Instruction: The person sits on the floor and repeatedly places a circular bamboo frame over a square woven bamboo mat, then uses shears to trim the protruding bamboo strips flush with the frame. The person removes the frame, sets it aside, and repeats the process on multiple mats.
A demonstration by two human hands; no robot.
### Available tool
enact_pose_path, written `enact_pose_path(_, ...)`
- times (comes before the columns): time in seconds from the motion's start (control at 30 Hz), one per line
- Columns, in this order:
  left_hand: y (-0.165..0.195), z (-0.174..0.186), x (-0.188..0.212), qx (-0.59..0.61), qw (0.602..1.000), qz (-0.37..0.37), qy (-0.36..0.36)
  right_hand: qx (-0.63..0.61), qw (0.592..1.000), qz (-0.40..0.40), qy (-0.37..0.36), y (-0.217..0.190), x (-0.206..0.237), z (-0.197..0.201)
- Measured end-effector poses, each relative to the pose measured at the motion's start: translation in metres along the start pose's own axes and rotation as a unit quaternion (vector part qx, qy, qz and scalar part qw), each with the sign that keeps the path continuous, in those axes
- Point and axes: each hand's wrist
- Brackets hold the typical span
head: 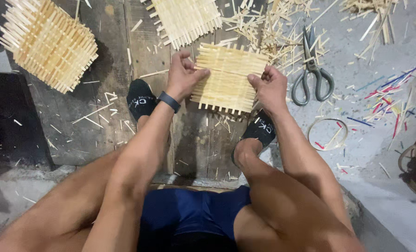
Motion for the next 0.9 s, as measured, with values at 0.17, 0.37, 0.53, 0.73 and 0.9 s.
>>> enact_pose_path(0.17,-0.003,-0.002,0.000,0.128,0.988,0.047,-0.078,0.045,0.998,0.054,-0.001,0.020,-0.007,0.006)
enact_pose_path(0.37,-0.014,-0.012,0.002,0.117,0.992,-0.009,-0.044,0.071,0.991,0.096,0.052,0.029,0.001,-0.005)
enact_pose_path(0.53,-0.033,-0.008,0.014,-0.004,0.999,0.038,-0.032,0.058,0.984,0.109,0.131,0.066,0.021,0.030)
enact_pose_path(0.73,-0.062,0.008,0.021,0.066,0.996,0.026,-0.057,0.220,0.911,0.049,0.345,0.117,0.088,0.162)
enact_pose_path(0.9,-0.083,0.025,0.013,0.010,0.997,-0.068,0.042,0.394,0.836,0.021,0.381,0.144,0.134,0.227)
Point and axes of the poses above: each hand's wrist, its own x-axis away from the middle knuckle, its own z-axis out of the back of the hand, y = z × x, and after that the axes turned 1 degree about -y, right-handed
